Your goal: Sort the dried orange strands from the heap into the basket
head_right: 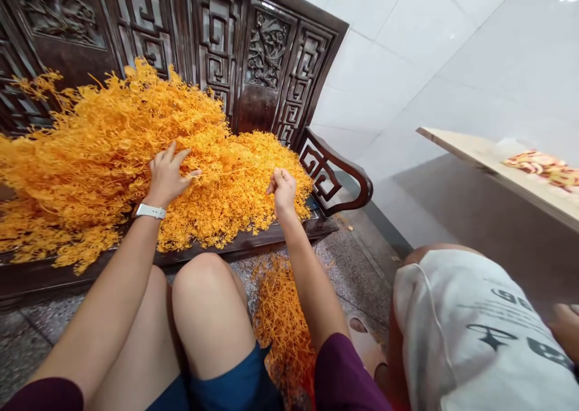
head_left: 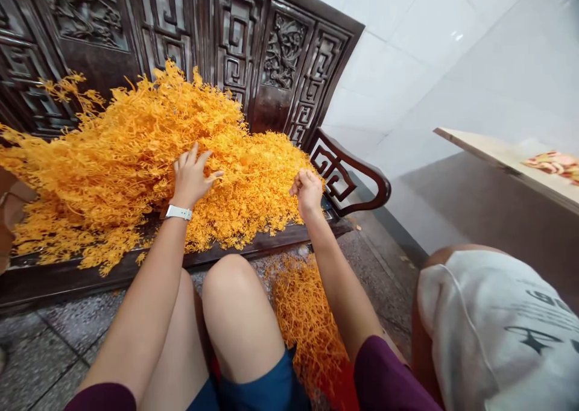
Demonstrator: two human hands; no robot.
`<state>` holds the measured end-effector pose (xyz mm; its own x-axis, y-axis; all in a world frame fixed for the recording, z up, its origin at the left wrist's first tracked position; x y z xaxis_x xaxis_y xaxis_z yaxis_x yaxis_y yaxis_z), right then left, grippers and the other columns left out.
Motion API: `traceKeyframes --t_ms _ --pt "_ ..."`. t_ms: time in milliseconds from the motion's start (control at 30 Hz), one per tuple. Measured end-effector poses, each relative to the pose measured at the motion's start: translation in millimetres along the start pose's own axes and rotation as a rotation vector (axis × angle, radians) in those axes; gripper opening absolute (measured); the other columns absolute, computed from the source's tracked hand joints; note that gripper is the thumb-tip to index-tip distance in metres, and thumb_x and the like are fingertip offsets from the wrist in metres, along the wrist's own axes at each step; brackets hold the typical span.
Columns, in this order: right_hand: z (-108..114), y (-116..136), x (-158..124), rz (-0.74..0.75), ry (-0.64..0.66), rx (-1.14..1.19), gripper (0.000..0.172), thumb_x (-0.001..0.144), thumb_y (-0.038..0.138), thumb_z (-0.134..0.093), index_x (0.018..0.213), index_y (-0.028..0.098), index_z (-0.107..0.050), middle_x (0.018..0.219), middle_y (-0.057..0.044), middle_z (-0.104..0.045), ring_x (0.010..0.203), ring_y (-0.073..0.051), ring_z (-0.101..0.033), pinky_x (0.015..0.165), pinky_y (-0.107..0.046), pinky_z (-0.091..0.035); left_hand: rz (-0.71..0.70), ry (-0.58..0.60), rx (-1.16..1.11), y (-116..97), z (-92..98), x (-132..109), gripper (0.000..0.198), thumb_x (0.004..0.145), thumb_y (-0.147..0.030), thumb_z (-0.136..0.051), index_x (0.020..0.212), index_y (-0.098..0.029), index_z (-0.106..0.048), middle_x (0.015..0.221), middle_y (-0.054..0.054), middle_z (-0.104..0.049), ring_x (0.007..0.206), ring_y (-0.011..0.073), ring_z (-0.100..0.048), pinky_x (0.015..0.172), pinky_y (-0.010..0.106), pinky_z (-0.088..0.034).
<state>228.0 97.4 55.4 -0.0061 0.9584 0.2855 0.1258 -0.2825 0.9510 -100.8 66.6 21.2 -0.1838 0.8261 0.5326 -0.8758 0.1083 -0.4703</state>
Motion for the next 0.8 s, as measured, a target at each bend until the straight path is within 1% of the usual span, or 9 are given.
traceKeyframes --t_ms 100,167,367,500,567,633,700,733,800 --pt "12 20 -15 0.063 -0.047 0.083 0.037 0.088 0.046 -0.069 0.074 0.023 -0.043 0.069 0.005 -0.035 0.05 -0.008 -0.035 0.048 -0.024 -0.037 -0.01 0.051 0.025 -4 -11.1 -1 0.069 0.093 -0.053 -0.065 0.155 -0.024 -0.054 0.176 0.018 -0.021 0.151 0.0506 -0.034 0.119 0.07 -0.03" --pt "19 34 -24 0.101 -0.059 0.084 0.035 0.088 0.043 -0.069 0.075 0.023 -0.044 0.07 0.005 -0.035 0.051 -0.008 -0.033 0.048 -0.024 -0.036 -0.012 0.059 0.029 -6 -16.4 -1 0.07 0.093 -0.051 -0.065 0.156 -0.023 -0.052 0.177 0.019 -0.018 0.151 0.0515 -0.032 0.118 0.071 -0.029" --pt "38 59 -38 0.125 -0.075 0.064 0.035 0.088 0.048 -0.066 0.082 0.025 -0.041 0.073 0.003 -0.038 0.057 -0.011 -0.039 0.053 -0.027 -0.04 0.015 0.024 0.017 -8 -20.7 -2 0.07 0.094 -0.047 -0.062 0.157 -0.022 -0.05 0.176 0.02 -0.022 0.15 0.0519 -0.033 0.117 0.071 -0.031" --pt "46 72 -43 0.139 -0.059 0.11 0.035 0.09 0.049 -0.063 0.084 0.025 -0.039 0.076 0.001 -0.038 0.059 -0.012 -0.039 0.055 -0.028 -0.039 0.057 -0.039 0.007 -19 -13.1 -4 0.065 0.095 -0.043 -0.06 0.154 -0.018 -0.052 0.174 0.023 -0.023 0.15 0.0525 -0.031 0.117 0.072 -0.028" --pt "45 75 -45 0.106 -0.028 0.152 0.033 0.091 0.048 -0.061 0.084 0.025 -0.039 0.077 0.001 -0.039 0.06 -0.013 -0.038 0.056 -0.028 -0.038 0.056 -0.125 -0.021 -37 -5.1 -7 0.06 0.097 -0.043 -0.058 0.15 -0.015 -0.055 0.172 0.024 -0.026 0.151 0.0517 -0.03 0.119 0.071 -0.026" --pt "43 76 -47 0.054 -0.01 0.181 0.031 0.093 0.047 -0.059 0.084 0.025 -0.039 0.077 0.0 -0.039 0.061 -0.013 -0.037 0.056 -0.028 -0.038 -0.002 -0.193 -0.137 -68 -0.4 -11 0.051 0.1 -0.045 -0.054 0.141 -0.017 -0.061 0.165 0.024 -0.039 0.149 0.0472 -0.036 0.12 0.068 -0.026" --pt "40 73 -49 0.004 -0.008 0.211 0.03 0.095 0.047 -0.057 0.083 0.026 -0.039 0.076 0.0 -0.04 0.06 -0.014 -0.037 0.056 -0.028 -0.038 -0.103 -0.181 -0.391 -105 -2.8 -15 0.046 0.103 -0.051 -0.05 0.134 -0.02 -0.063 0.149 0.02 -0.057 0.139 0.0383 -0.05 0.118 0.059 -0.035" --pt "38 71 -49 -0.014 -0.006 0.237 0.03 0.095 0.046 -0.057 0.083 0.026 -0.039 0.075 0.0 -0.041 0.06 -0.014 -0.037 0.056 -0.028 -0.039 -0.143 -0.15 -0.559 -123 -5.8 -18 0.047 0.104 -0.055 -0.047 0.132 -0.021 -0.062 0.14 0.018 -0.063 0.13 0.0328 -0.058 0.114 0.053 -0.042" --pt "31 65 -48 -0.031 0.013 0.307 0.027 0.095 0.043 -0.058 0.082 0.025 -0.042 0.074 0.0 -0.045 0.06 -0.014 -0.039 0.057 -0.028 -0.04 -0.144 -0.073 -0.862 -148 -13.7 -22 0.051 0.104 -0.063 -0.044 0.126 -0.022 -0.062 0.125 0.014 -0.07 0.11 0.0241 -0.067 0.098 0.041 -0.053"
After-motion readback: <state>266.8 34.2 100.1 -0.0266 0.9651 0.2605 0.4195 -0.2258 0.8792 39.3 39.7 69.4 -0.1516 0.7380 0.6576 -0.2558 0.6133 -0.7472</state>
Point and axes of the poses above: each hand's wrist, its own x-axis towards the middle knuckle, its own z-axis out of the back of the hand, y = z × x, the point moved 9 cm from there along x, towards the middle knuckle
